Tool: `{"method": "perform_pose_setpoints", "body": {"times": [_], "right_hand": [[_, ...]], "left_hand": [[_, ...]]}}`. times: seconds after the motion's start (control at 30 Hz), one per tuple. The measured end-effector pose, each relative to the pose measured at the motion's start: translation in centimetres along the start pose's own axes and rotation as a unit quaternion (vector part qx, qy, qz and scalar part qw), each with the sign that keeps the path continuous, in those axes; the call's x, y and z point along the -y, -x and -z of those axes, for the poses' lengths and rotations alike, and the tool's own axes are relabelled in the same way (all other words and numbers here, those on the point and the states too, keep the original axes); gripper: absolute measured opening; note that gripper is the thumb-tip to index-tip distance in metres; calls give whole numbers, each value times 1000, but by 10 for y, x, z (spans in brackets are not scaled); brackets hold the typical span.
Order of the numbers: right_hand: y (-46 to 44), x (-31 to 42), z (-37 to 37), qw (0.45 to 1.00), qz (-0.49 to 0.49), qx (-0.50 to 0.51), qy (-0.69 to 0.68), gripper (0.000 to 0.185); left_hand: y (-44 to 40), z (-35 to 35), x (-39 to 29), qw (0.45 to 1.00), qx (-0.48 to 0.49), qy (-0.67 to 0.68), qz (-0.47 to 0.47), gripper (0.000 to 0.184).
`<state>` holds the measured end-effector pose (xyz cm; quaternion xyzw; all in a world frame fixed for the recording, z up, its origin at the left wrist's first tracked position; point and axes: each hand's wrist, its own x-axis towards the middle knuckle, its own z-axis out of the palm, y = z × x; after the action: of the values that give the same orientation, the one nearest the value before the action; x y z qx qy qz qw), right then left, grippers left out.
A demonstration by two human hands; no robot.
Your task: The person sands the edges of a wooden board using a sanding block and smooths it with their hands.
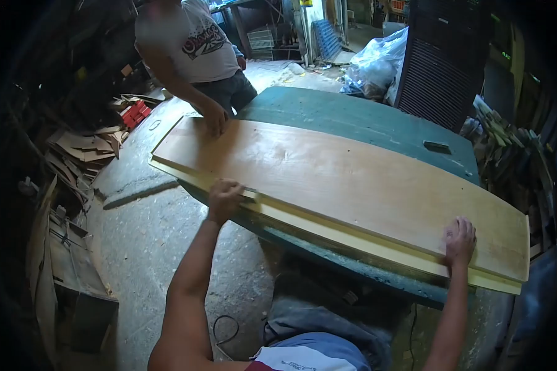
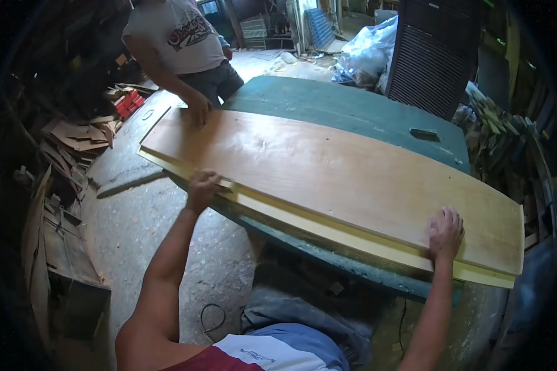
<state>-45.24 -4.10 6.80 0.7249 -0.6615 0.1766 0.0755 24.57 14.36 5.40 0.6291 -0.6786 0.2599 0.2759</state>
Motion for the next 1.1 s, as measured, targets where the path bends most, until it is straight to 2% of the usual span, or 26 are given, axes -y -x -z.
{"method": "perform_pose_setpoints", "body": {"times": [0.03, 0.1, 0.13, 0.17, 0.23, 0.3, 0.37, 0.43, 0.57, 0.63, 0.7, 0.8, 0.87, 0.93, 0.97, 1.03, 1.1], "right_hand": [[-2, -3, -2, 1000, 2, -13, 4, 49], [-1, -6, -4, 1000, 8, -9, 0, 49], [-1, -8, -4, 1000, 14, -13, -4, 49], [-1, -11, -6, 1000, 20, -8, 2, 49], [-3, -20, -12, 1000, 24, -11, 10, 50], [-5, -22, -11, 999, 30, -9, 14, 50], [-3, -20, -10, 999, 31, -4, 11, 50], [-2, -15, -8, 1000, 11, -1, 15, 51], [-3, -15, -7, 1000, 8, -4, 17, 51], [-1, -14, -9, 1000, 11, -12, 23, 51], [1, -20, -15, 1000, 20, -13, 17, 51], [-2, -22, -14, 999, 42, -17, 18, 52], [-5, -21, -12, 999, 37, -22, 14, 52], [-2, -11, -6, 1000, 13, -5, 8, 52], [0, -10, -4, 1000, 8, -11, 5, 52], [-1, -4, -2, 1000, -5, -1, 7, 52], [-2, -2, -1, 1000, -12, 0, 2, 52]], "left_hand": [[-3, -10, -24, 999, -2, 40, -37, 21], [-12, -31, -87, 992, 12, 90, -92, 43], [-23, -30, -127, 986, 15, 138, -96, 37], [-28, -34, -154, 988, 8, 122, -96, 35], [-33, -28, -162, 989, 7, 112, -93, 34], [-21, -26, -114, 992, 20, 90, -86, 42], [-2, -29, -47, 999, -12, 36, -34, 39], [3, -19, 14, 999, -16, 9, -44, 35], [7, -11, 16, 1000, -8, -2, -25, 34], [12, -20, -27, 998, -20, 61, -23, 31], [-7, -7, -94, 992, 0, 108, -61, 26], [-7, 1, -83, 994, -9, 94, -56, 24], [20, -10, -14, 998, -50, -20, 22, 27], [28, 13, 42, 996, -40, -3, 79, 31], [40, 8, 66, 989, -5, -46, 140, 31], [42, 4, 68, 988, 2, -19, 156, 29], [28, 2, 21, 998, -17, 25, 63, 28]]}}
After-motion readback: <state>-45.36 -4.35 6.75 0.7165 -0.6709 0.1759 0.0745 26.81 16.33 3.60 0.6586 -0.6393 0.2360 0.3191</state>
